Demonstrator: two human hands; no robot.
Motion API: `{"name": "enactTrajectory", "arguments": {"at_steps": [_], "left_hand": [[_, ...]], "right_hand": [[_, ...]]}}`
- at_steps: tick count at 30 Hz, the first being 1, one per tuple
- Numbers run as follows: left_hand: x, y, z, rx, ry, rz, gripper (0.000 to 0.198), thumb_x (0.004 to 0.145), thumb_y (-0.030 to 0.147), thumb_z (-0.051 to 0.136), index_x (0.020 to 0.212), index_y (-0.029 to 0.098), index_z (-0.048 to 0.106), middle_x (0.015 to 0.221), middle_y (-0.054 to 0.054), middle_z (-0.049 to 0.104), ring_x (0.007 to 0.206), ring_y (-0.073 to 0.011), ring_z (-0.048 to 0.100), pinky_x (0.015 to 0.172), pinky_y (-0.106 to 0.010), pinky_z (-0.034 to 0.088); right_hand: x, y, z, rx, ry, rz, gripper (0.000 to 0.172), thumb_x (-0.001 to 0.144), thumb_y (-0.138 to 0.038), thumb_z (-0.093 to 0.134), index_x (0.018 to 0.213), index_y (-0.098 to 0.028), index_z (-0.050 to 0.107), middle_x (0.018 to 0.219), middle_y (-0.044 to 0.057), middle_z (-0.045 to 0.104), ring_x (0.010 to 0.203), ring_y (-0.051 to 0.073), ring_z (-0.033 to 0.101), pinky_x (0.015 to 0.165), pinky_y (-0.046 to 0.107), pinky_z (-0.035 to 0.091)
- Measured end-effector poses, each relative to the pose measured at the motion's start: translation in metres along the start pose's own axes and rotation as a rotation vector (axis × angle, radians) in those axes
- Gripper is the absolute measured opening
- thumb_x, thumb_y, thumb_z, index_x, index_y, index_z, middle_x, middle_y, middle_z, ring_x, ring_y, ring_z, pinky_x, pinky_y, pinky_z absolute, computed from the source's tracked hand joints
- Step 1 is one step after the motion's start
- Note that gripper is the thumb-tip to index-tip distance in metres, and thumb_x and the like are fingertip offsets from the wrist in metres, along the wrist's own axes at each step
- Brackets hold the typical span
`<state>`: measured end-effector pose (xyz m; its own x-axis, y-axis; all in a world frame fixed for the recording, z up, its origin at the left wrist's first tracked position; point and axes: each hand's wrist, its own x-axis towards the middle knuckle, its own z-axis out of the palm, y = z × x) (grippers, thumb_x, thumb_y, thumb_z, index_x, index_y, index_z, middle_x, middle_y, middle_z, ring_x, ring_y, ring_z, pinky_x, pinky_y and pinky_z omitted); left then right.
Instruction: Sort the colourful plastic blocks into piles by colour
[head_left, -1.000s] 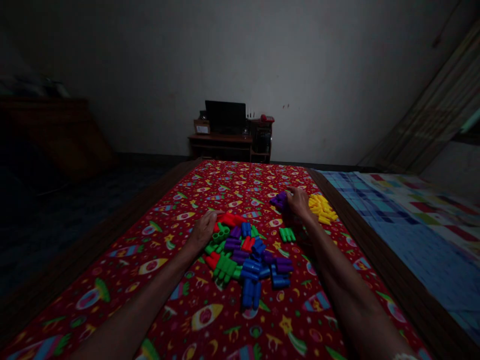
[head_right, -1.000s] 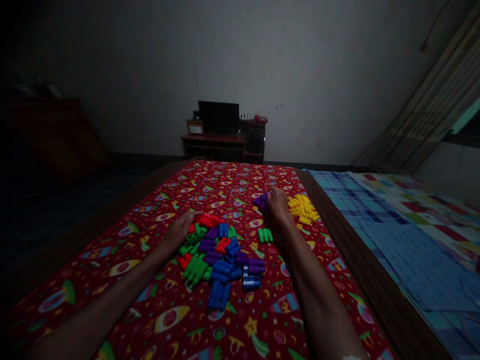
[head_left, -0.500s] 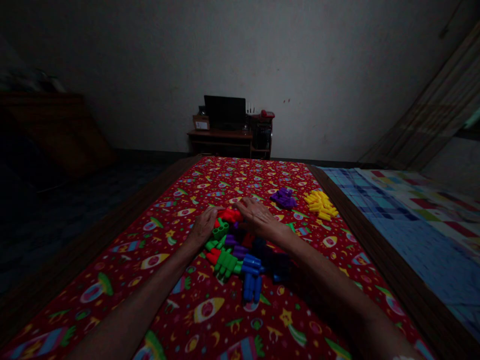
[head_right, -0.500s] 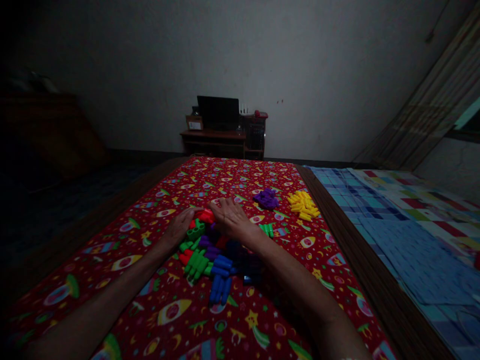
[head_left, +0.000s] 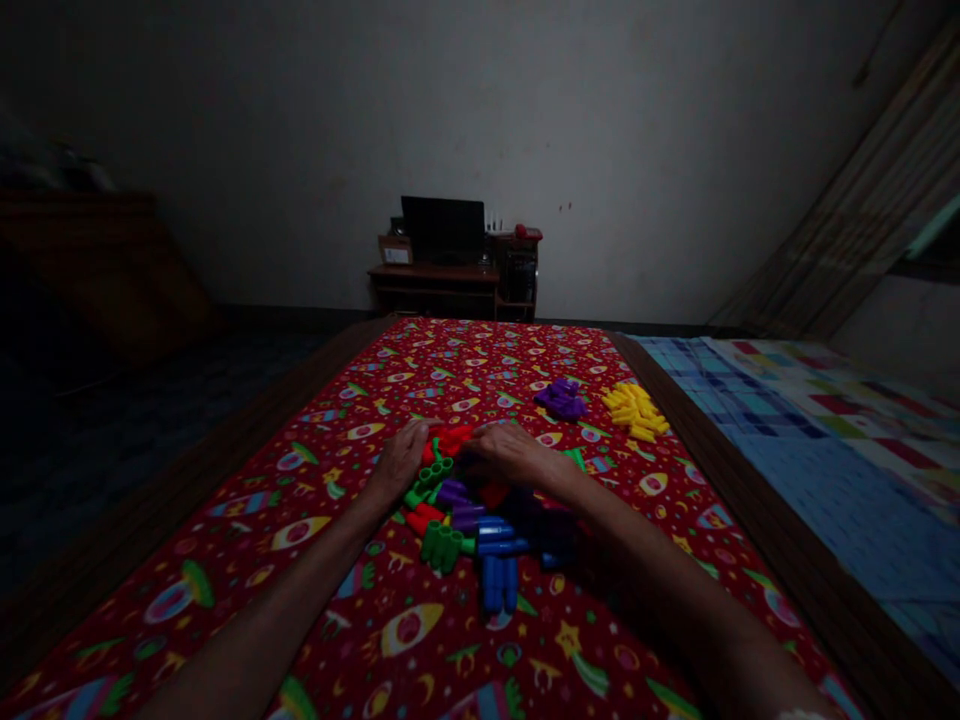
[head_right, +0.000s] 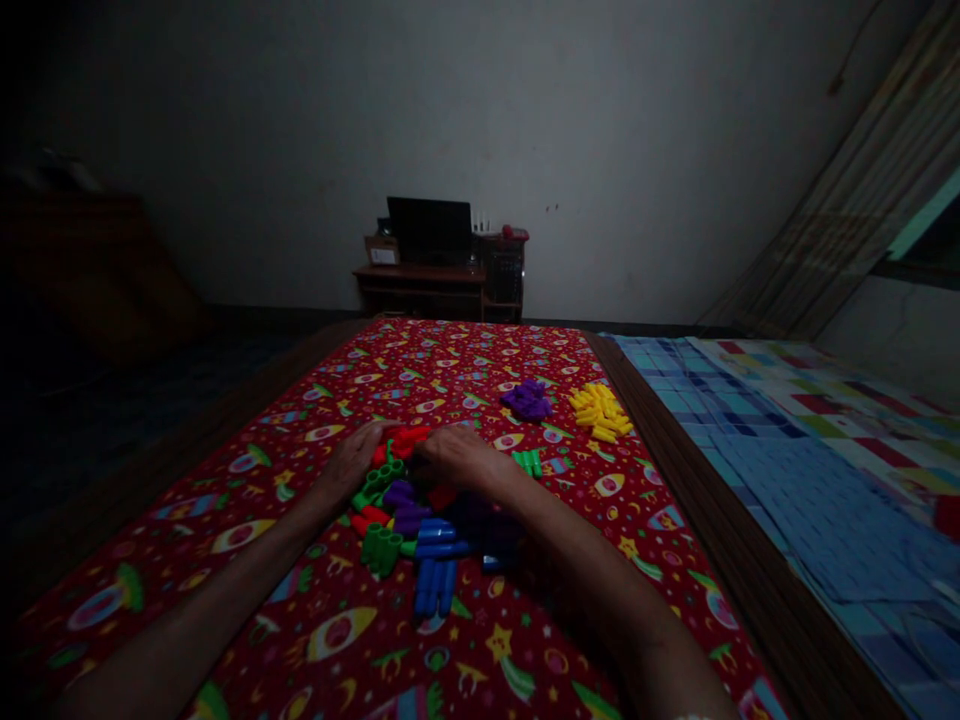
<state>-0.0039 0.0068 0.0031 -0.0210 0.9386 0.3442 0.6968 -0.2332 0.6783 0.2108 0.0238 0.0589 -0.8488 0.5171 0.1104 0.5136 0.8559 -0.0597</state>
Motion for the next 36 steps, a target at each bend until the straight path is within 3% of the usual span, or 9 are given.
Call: {"name": "enactTrajectory", "arguments": {"at_steps": [7, 14, 19, 21, 24, 26, 28, 31, 36], "left_hand": [[-0.001, 0.001, -0.001, -0.024, -0.002, 0.008, 0.053, 0.091, 0.045, 0.024, 0.105, 0.017, 0.067, 0.116, -0.01, 0.067, 0.111, -0.0241, 0.059, 0.101, -0.04, 0.044], [0.0, -0.001, 0.0, -0.028, 0.009, 0.012, 0.053, 0.091, 0.045, 0.025, 0.104, 0.017, 0.067, 0.113, -0.01, 0.068, 0.109, -0.0237, 0.06, 0.1, -0.039, 0.045], [0.001, -0.002, 0.001, -0.027, 0.019, 0.015, 0.054, 0.091, 0.047, 0.025, 0.104, 0.017, 0.068, 0.112, -0.009, 0.068, 0.109, -0.0236, 0.06, 0.1, -0.038, 0.046], [0.001, -0.002, 0.001, -0.022, 0.015, 0.021, 0.054, 0.091, 0.047, 0.024, 0.103, 0.018, 0.068, 0.111, -0.009, 0.068, 0.109, -0.0237, 0.06, 0.1, -0.038, 0.046], [0.001, -0.002, 0.001, -0.023, 0.009, 0.02, 0.054, 0.091, 0.047, 0.024, 0.103, 0.017, 0.067, 0.113, -0.01, 0.067, 0.11, -0.0238, 0.06, 0.101, -0.039, 0.045], [0.0, -0.001, 0.001, -0.032, 0.01, 0.017, 0.054, 0.091, 0.046, 0.023, 0.103, 0.017, 0.067, 0.114, -0.01, 0.067, 0.111, -0.0237, 0.059, 0.102, -0.039, 0.044], [0.0, -0.001, 0.001, -0.042, 0.013, 0.018, 0.054, 0.091, 0.046, 0.023, 0.103, 0.017, 0.067, 0.114, -0.01, 0.067, 0.112, -0.0235, 0.059, 0.102, -0.039, 0.044], [-0.002, 0.001, 0.0, -0.047, 0.006, 0.024, 0.052, 0.091, 0.045, 0.024, 0.105, 0.017, 0.067, 0.116, -0.01, 0.066, 0.112, -0.0233, 0.059, 0.102, -0.039, 0.044], [-0.002, 0.0, 0.0, -0.044, 0.003, 0.023, 0.051, 0.092, 0.044, 0.025, 0.106, 0.017, 0.067, 0.115, -0.01, 0.067, 0.11, -0.0235, 0.06, 0.101, -0.04, 0.045]], "right_hand": [[-0.014, 0.054, -0.03, 0.113, 0.316, 0.416, 0.025, 0.094, -0.027, 0.048, 0.108, -0.017, 0.067, 0.094, 0.01, 0.072, 0.082, 0.018, 0.065, 0.065, 0.023, 0.037], [-0.047, 0.113, -0.009, 0.005, 0.421, 0.74, 0.028, 0.09, -0.025, 0.052, 0.111, -0.015, 0.068, 0.106, 0.015, 0.07, 0.097, 0.024, 0.063, 0.079, 0.03, 0.044], [-0.035, 0.088, -0.026, 0.124, 0.491, 0.609, 0.029, 0.091, -0.026, 0.053, 0.111, -0.014, 0.068, 0.104, 0.012, 0.072, 0.095, 0.022, 0.064, 0.081, 0.029, 0.044], [-0.023, 0.055, -0.034, 0.243, 0.391, 0.428, 0.025, 0.093, -0.025, 0.05, 0.1, -0.015, 0.072, 0.09, 0.008, 0.073, 0.081, 0.017, 0.065, 0.071, 0.024, 0.042], [-0.009, -0.002, -0.031, 0.279, 0.07, 0.104, 0.018, 0.089, -0.025, 0.056, 0.092, -0.017, 0.072, 0.084, 0.005, 0.072, 0.071, 0.013, 0.062, 0.062, 0.021, 0.038], [-0.005, -0.034, -0.019, 0.153, -0.058, 0.046, 0.018, 0.087, -0.031, 0.061, 0.09, -0.017, 0.071, 0.083, 0.007, 0.072, 0.072, 0.015, 0.062, 0.059, 0.023, 0.036], [-0.004, -0.051, -0.005, 0.057, -0.049, 0.043, 0.02, 0.087, -0.034, 0.06, 0.091, -0.017, 0.07, 0.086, 0.008, 0.071, 0.077, 0.017, 0.063, 0.061, 0.024, 0.037], [-0.004, -0.048, 0.001, 0.055, 0.01, 0.018, 0.019, 0.088, -0.033, 0.058, 0.095, -0.018, 0.069, 0.09, 0.008, 0.071, 0.081, 0.017, 0.063, 0.063, 0.024, 0.038], [-0.009, 0.011, -0.024, 0.199, 0.177, 0.233, 0.026, 0.082, -0.022, 0.063, 0.108, -0.021, 0.068, 0.095, 0.006, 0.073, 0.083, 0.017, 0.065, 0.066, 0.022, 0.04]]}}
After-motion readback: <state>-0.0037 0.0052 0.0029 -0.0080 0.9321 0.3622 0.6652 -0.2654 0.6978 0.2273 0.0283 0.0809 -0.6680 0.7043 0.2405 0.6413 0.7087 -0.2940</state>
